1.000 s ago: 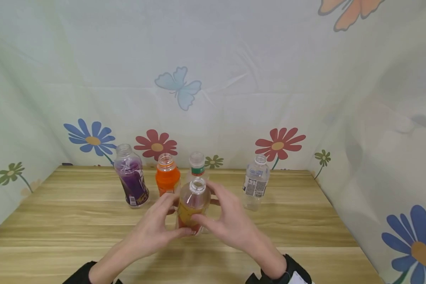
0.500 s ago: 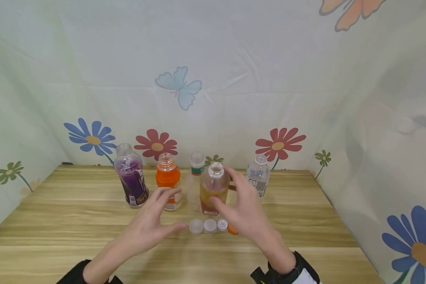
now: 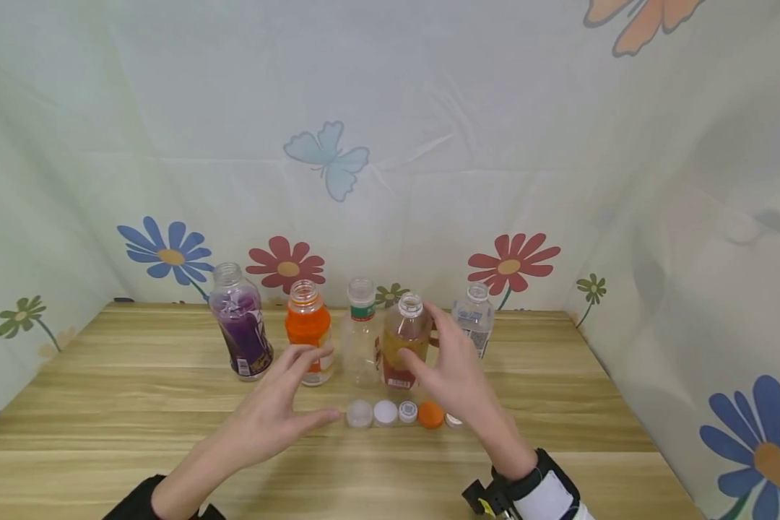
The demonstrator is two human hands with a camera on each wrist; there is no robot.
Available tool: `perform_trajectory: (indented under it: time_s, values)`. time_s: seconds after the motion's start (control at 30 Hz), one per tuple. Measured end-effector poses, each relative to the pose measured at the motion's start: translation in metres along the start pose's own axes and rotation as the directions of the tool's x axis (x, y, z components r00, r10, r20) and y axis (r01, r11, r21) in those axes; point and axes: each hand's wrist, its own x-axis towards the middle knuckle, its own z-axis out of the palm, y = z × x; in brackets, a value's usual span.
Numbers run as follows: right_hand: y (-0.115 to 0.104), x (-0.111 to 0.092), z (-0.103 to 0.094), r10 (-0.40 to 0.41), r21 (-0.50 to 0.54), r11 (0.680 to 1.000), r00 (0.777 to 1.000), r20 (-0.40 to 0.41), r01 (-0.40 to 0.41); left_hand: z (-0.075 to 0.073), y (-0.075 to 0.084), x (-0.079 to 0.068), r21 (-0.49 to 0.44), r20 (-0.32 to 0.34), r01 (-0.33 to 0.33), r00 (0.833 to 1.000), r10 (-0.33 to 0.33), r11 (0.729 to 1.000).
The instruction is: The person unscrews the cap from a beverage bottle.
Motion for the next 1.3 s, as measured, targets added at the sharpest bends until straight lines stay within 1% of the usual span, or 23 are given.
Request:
perform_trajectory:
  time_s: [0.2, 0.43, 0.8, 1.07, 1.3]
  values:
    - [0.015, 0.003, 0.007, 0.05, 0.031, 0.998, 0.999, 0.022, -0.05, 0.0, -0.001, 0.0, 0.015, 0.031, 0.003, 1.0, -0.003, 1.0]
    - [0.025, 0.005, 0.012, 0.031, 0.05, 0.998, 0.999, 0.035, -0.033, 0.0, -0.002, 0.0, 0.028, 0.06, -0.006, 0.998, 0.004, 1.0]
    - [0.036, 0.005, 0.019, 0.042, 0.034, 0.998, 0.998, 0.047, -0.044, 0.001, -0.003, 0.0, 0.05, 0.083, -0.007, 0.997, 0.003, 0.999]
    - [0.04, 0.005, 0.02, 0.058, 0.01, 0.998, 0.996, 0.065, -0.058, 0.001, -0.003, -0.001, 0.062, 0.088, -0.005, 0.996, -0.001, 0.998]
    - [0.038, 0.006, 0.019, 0.07, -0.003, 0.998, 0.995, 0.077, -0.07, 0.001, -0.004, -0.001, 0.061, 0.083, -0.011, 0.997, 0.006, 0.998]
